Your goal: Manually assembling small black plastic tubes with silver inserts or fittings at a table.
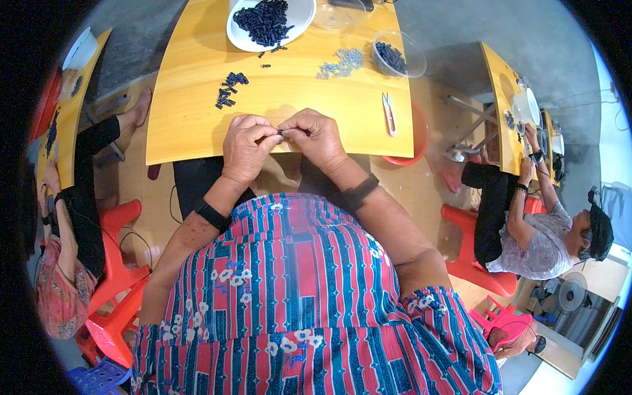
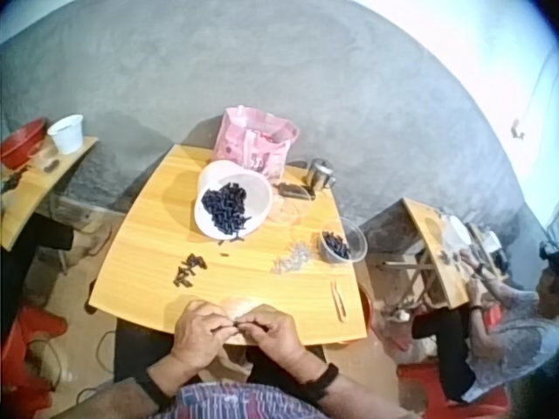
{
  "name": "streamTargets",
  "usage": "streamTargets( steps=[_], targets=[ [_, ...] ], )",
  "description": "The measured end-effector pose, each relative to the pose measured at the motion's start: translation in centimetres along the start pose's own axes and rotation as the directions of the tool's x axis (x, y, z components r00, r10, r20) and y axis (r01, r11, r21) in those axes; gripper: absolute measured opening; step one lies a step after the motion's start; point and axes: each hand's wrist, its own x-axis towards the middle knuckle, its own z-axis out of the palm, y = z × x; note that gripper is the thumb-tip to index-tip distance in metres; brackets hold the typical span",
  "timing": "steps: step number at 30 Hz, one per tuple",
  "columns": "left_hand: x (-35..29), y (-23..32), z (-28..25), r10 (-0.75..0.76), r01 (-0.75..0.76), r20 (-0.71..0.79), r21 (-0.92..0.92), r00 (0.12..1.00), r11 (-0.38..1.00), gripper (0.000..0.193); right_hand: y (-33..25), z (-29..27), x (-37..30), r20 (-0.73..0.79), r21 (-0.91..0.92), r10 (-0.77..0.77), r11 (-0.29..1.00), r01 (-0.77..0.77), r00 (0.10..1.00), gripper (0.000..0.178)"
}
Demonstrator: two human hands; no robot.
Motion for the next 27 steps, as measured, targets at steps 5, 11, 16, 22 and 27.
streamTargets(
  steps=[5, 11, 16, 22, 27],
  targets=[
    [0.1, 0.2, -0.1, -0.009, 0.009, 0.005, 0.003, 1.000, 1.000, 0.010, -0.3, 0.0, -0.1, 0.013, 0.000, 0.011, 1.000, -0.011, 1.000, 0.012],
    [0.1, -0.2, -0.1, 0.017, -0.016, 0.007, -0.034, 1.000, 0.999, 0.009, 0.1, -0.1, 0.1, 0.041, -0.055, -0.163, 0.985, 0.165, 0.986, 0.013],
    [-0.1, -0.4, -0.1, 0.083, -0.083, 0.004, -0.001, 0.997, 0.997, 0.010, 0.2, -0.6, -0.1, 0.087, 0.076, -0.054, 0.996, 0.047, 0.995, 0.012],
    [0.0, 0.2, 0.3, 0.114, -0.114, 0.002, 0.024, 0.993, 0.993, 0.010, -0.8, 0.0, 1.8, 0.019, 0.338, 0.183, 0.924, -0.179, 0.983, 0.021],
    [0.2, 0.4, 0.7, 0.115, -0.117, 0.035, 0.066, 0.993, 0.991, 0.008, -2.0, 1.6, 4.4, 0.009, 0.319, 0.105, 0.942, -0.102, 0.994, 0.024]
  ],
)
